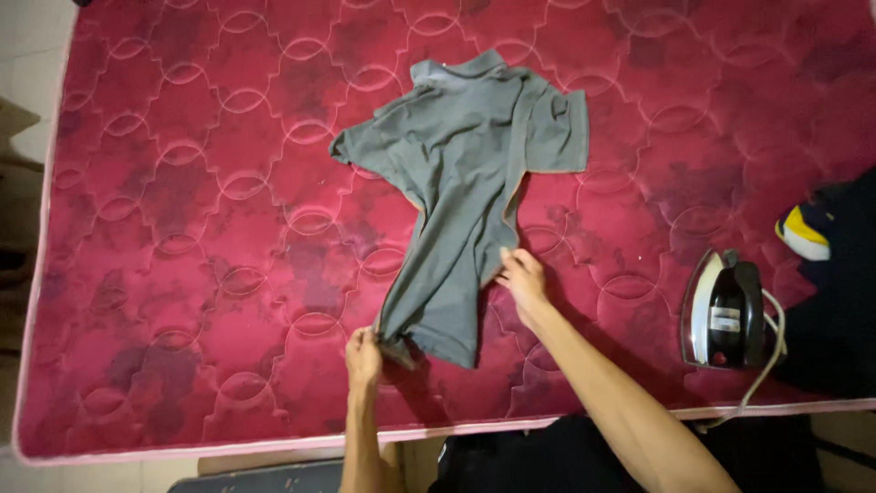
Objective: The person lays a gray polo shirt flat on a patterned red surface, smooths the collar and sleeves, then uses a steam iron to press the back and front of the shirt. The person moves the iron systematically across the fabric and finishes by setting the iron aside.
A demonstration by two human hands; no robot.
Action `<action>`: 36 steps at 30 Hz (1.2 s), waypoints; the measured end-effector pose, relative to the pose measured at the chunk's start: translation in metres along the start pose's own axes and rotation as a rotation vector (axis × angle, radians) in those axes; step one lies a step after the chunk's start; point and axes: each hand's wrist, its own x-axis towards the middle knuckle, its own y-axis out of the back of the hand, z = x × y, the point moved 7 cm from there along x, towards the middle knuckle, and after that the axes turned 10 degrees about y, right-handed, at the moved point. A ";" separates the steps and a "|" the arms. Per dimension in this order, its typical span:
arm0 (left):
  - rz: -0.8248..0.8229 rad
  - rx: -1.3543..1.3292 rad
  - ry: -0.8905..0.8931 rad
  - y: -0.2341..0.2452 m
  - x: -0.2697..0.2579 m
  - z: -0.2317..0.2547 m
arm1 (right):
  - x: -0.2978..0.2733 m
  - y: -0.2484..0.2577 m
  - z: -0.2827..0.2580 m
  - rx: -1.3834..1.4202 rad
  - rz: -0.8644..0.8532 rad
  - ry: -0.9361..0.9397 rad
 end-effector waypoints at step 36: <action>0.063 0.062 -0.106 0.033 -0.044 -0.024 | -0.117 0.187 -0.046 -1.110 -0.098 0.356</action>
